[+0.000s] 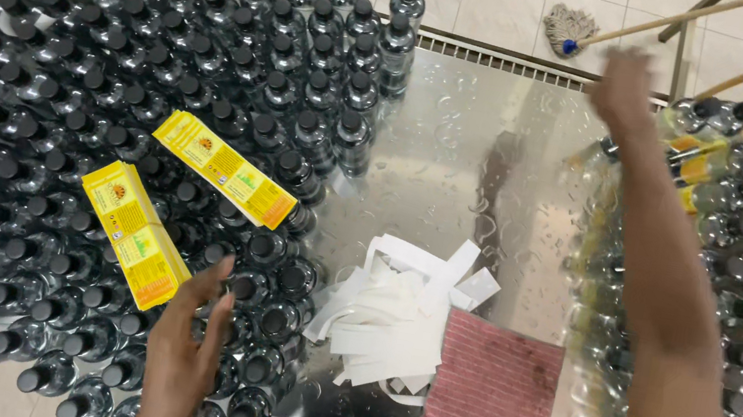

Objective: The person picks up clear plastic bottles from a large stack on a metal table, applies a yellow label to each bottle by hand, and then places the labeled bottle into a separate stack. The process is repeated continuously for multiple bottles.

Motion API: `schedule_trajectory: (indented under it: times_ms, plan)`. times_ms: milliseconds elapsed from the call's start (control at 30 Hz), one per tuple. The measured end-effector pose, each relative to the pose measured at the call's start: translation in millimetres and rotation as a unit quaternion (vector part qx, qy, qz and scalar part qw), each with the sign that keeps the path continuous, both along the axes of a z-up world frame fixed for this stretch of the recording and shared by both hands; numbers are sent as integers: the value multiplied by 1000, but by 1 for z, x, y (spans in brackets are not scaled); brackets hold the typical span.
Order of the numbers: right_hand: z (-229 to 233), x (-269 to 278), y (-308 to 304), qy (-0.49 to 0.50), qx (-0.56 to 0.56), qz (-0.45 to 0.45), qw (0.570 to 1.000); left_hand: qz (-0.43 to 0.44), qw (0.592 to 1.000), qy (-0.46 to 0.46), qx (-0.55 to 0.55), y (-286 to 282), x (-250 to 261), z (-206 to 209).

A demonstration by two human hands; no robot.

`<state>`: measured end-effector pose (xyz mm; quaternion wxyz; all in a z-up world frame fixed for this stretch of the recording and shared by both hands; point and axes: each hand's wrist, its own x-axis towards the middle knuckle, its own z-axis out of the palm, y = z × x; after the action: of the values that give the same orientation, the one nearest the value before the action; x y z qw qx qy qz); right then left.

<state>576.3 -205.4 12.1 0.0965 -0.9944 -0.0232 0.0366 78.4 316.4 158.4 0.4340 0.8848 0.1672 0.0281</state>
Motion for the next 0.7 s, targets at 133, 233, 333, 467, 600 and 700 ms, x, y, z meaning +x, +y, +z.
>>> schedule_trajectory:
  times_ms: [133,233,333,467,600,700]
  plan:
    - [-16,0,141,68,226,85,968,-91,988,-69,107,19,42,-42]
    - [-53,38,200,0,308,158,938,-132,969,-97,187,28,75,-72]
    - [-73,74,244,30,412,158,897,-179,924,-66,331,30,89,-89]
    - [-46,71,271,71,434,204,874,-199,922,-52,327,30,89,-97]
    - [-44,67,262,94,447,171,873,-210,918,-87,324,31,87,-88]
    - [-34,44,258,52,492,105,863,-226,898,-105,362,38,85,-92]
